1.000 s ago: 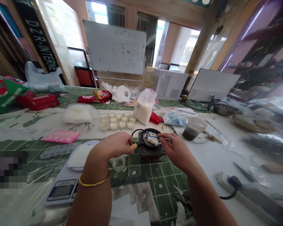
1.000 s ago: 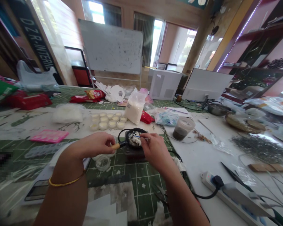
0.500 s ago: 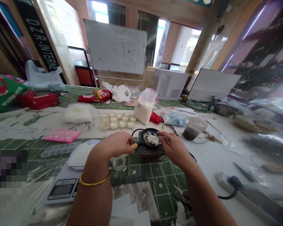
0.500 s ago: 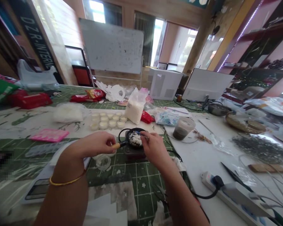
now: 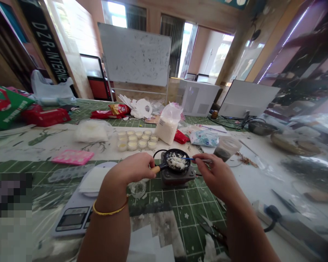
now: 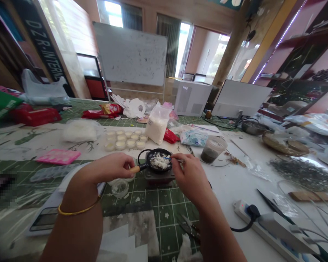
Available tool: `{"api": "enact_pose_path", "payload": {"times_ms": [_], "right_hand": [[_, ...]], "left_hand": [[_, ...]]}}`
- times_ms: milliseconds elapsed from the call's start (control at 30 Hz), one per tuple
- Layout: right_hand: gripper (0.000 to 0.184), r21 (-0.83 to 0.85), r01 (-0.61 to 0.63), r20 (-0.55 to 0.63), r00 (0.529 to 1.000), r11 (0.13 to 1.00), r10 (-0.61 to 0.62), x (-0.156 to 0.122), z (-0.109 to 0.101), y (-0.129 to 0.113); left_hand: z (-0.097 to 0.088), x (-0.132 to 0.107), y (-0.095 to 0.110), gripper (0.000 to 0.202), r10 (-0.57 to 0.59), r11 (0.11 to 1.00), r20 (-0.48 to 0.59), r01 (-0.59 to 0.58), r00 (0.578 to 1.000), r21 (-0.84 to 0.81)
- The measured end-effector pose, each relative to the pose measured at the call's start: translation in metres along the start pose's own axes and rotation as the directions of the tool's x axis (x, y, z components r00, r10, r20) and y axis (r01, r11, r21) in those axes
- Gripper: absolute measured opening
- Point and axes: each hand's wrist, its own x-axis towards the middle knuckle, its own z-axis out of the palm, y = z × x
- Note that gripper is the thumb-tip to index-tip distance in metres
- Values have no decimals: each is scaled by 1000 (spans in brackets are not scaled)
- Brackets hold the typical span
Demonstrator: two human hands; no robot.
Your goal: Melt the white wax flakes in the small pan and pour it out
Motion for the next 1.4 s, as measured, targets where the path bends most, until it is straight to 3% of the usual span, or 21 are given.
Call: {"api": "enact_pose_path", "payload": {"times_ms": [67,200,333,500,667,833,967,1100,1267,1400], "right_hand": [[26,-26,-6,-35,999,1000,5,-1,-5,2],[26,-23,30,99,995,999,-28,-1,-5,1],[26,8,14,44,999,1000,-14,-4,-3,-3],[26,-15,80,118,990,997,-77,-6,-1,-6],[28,-63,22,-19,1000,998,-23,-2,-4,-2],[27,-114,1,60,998,993,5,3,-3,4],[28,-84,17,1,1000,996,-17,1,-3,3],[27,-119,33,79,997,992,-23,0,-1,1],[28,-80,28,0,1000,996,-28,0,-1,-1],[28,-116,21,77,997,993,-12,1,-1,0]], "left_hand": [[0,0,0,24,-3,1000,0,3,1000,6],[0,0,-1,24,-8,1000,12,8,1000,-7],[1,1,-2,24,9,1000,6,-9,1000,-5],[0,0,-1,24,-15,1000,10,15,1000,-19],[0,0,0,23,-5,1000,8,5,1000,-22],[1,0,0,23,-8,1000,-8,8,1000,-13],[0,0,0,22,-6,1000,-11,6,1000,-9],[1,-1,0,21,-3,1000,-14,3,1000,7],[0,-2,0,21,2,1000,-13,-2,1000,14],[0,-1,1,22,10,1000,-7,-10,1000,14]]}}
